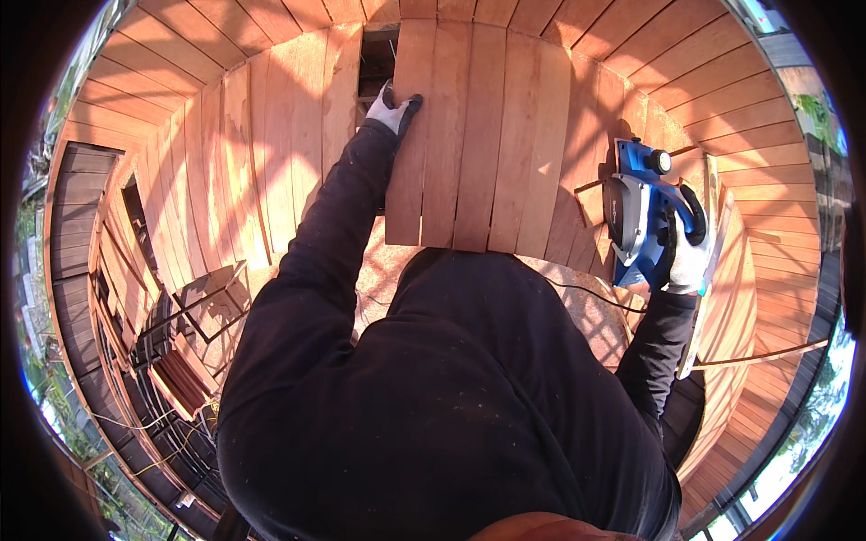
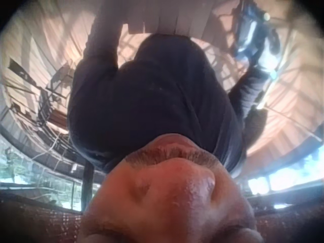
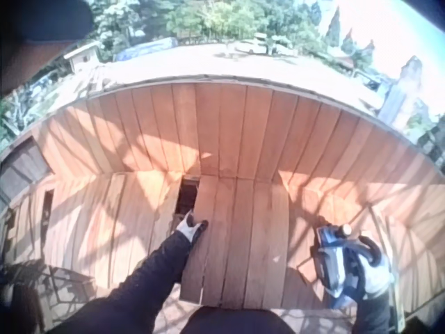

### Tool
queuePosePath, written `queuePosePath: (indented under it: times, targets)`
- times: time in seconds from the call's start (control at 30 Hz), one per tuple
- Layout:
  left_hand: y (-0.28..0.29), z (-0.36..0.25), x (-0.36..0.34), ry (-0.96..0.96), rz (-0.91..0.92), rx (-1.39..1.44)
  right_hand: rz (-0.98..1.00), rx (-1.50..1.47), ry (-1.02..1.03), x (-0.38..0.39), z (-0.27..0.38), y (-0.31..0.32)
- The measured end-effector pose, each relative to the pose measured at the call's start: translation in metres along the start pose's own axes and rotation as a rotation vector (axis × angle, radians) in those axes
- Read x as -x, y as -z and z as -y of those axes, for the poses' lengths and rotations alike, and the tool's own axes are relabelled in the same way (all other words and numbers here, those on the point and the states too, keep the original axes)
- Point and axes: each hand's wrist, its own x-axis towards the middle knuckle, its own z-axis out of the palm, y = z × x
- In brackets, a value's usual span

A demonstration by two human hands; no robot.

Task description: The person installs wooden planks on a sloped roof using a circular saw. They repeatedly position planks into gaps, cut them to fit with the saw, and adjust placement to align with existing boards.

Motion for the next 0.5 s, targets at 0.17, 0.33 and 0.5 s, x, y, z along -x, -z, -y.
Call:
queuePosePath:
  times: [0.17,0.33,0.5]
  targets:
    - [-0.002,-0.004,0.000,-0.037,-0.010,-0.061,0.006,-0.036,-0.107,-0.001,0.014,-0.001]
    - [-0.005,0.021,-0.005,-0.036,-0.121,-0.130,-0.035,-0.028,-0.172,-0.009,0.024,-0.002]
    - [-0.008,-0.055,0.029,0.000,-0.303,-0.377,-0.041,-0.178,-0.266,-0.002,0.012,-0.001]
